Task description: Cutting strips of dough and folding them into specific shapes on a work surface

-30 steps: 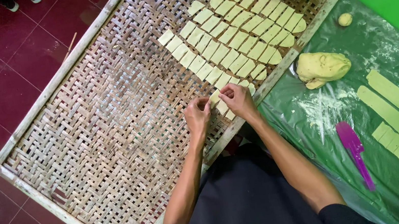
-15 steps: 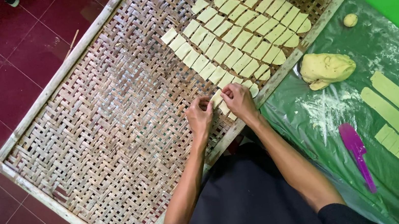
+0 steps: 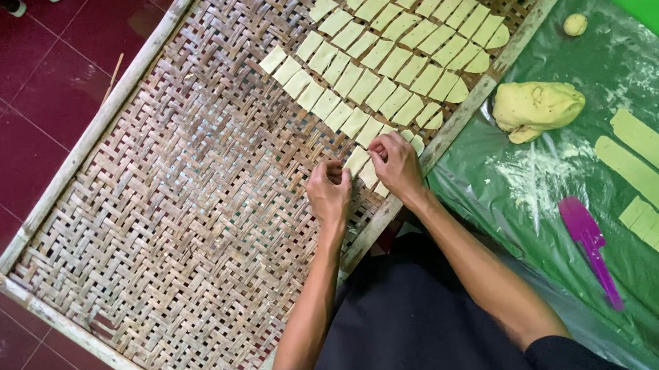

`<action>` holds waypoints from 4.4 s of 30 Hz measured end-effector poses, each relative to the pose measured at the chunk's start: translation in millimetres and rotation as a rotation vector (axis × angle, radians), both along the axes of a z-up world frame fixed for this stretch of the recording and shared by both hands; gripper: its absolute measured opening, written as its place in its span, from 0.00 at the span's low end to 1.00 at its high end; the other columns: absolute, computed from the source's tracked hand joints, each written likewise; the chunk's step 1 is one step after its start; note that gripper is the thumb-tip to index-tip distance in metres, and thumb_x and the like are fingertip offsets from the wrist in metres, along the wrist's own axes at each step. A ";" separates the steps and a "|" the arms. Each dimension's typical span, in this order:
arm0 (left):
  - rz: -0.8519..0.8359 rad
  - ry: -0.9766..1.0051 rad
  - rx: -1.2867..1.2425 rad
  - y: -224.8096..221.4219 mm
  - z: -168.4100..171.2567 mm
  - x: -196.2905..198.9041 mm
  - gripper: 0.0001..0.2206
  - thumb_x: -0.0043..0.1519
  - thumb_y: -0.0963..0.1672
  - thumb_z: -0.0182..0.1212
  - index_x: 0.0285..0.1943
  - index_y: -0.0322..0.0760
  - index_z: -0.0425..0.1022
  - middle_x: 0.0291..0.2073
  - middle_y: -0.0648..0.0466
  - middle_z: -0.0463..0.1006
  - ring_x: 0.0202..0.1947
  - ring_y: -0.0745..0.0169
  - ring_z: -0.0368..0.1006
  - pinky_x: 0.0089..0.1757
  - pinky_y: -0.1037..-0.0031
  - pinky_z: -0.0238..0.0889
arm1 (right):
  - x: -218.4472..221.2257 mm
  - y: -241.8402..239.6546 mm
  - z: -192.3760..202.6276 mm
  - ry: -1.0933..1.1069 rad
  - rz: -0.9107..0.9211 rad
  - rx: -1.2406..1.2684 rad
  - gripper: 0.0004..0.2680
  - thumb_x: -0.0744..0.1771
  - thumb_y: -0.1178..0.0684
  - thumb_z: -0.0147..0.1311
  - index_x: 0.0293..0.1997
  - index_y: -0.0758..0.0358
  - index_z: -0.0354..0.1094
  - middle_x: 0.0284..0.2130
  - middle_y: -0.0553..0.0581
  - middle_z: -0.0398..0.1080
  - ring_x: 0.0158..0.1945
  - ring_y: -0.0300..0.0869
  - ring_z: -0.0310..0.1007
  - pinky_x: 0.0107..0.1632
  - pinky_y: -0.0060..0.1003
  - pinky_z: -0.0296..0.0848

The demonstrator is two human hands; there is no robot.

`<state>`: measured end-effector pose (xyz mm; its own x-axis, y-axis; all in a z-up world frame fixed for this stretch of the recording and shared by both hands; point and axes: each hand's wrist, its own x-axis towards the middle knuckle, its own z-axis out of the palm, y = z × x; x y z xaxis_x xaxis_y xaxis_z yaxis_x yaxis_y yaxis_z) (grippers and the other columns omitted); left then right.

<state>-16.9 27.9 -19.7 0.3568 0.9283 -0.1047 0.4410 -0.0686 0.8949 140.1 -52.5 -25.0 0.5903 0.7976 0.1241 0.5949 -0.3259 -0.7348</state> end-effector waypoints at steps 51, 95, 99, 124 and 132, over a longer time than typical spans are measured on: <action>-0.983 0.072 0.589 -475.6 44.9 361.8 0.14 0.62 0.41 0.61 0.56 0.33 0.77 0.43 0.43 0.72 0.44 0.37 0.73 0.45 0.55 0.69 | 207.7 -624.8 20.2 -0.144 -1.155 -0.131 0.07 0.64 0.59 0.60 0.43 0.59 0.72 0.38 0.59 0.66 0.42 0.56 0.72 0.46 0.51 0.72; -0.440 -0.220 -0.493 -244.7 97.9 170.8 0.13 0.63 0.41 0.66 0.57 0.42 0.80 0.32 0.54 0.77 0.31 0.70 0.71 0.36 0.76 0.69 | 136.2 -355.7 100.2 0.709 -0.459 0.178 0.06 0.67 0.58 0.60 0.47 0.63 0.75 0.35 0.55 0.76 0.34 0.34 0.73 0.42 0.29 0.74; -0.368 -0.188 -0.483 -157.7 80.0 92.8 0.13 0.63 0.43 0.67 0.56 0.45 0.82 0.29 0.57 0.76 0.30 0.73 0.70 0.35 0.79 0.68 | 87.6 -234.2 97.2 0.818 -0.333 0.213 0.07 0.66 0.58 0.62 0.46 0.69 0.74 0.35 0.60 0.75 0.32 0.38 0.75 0.38 0.33 0.78; -0.081 0.292 -0.213 30.6 33.0 5.8 0.09 0.61 0.49 0.63 0.40 0.43 0.85 0.36 0.40 0.84 0.42 0.34 0.81 0.42 0.51 0.74 | 0.8 52.2 0.5 0.095 0.057 -0.260 0.03 0.63 0.51 0.63 0.35 0.55 0.79 0.26 0.53 0.75 0.33 0.46 0.78 0.39 0.40 0.76; -0.074 0.270 -0.165 30.9 41.3 -4.2 0.07 0.60 0.45 0.65 0.39 0.37 0.83 0.36 0.34 0.83 0.40 0.33 0.81 0.40 0.49 0.74 | 0.4 55.1 0.0 0.036 0.119 -0.243 0.03 0.63 0.54 0.61 0.34 0.58 0.76 0.26 0.58 0.73 0.36 0.54 0.76 0.44 0.47 0.74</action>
<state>-21.1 58.9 21.5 0.3618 0.8636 -0.3513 0.6631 0.0265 0.7481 140.5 2.7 -25.0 0.4913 0.8654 -0.0989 0.6141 -0.4246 -0.6653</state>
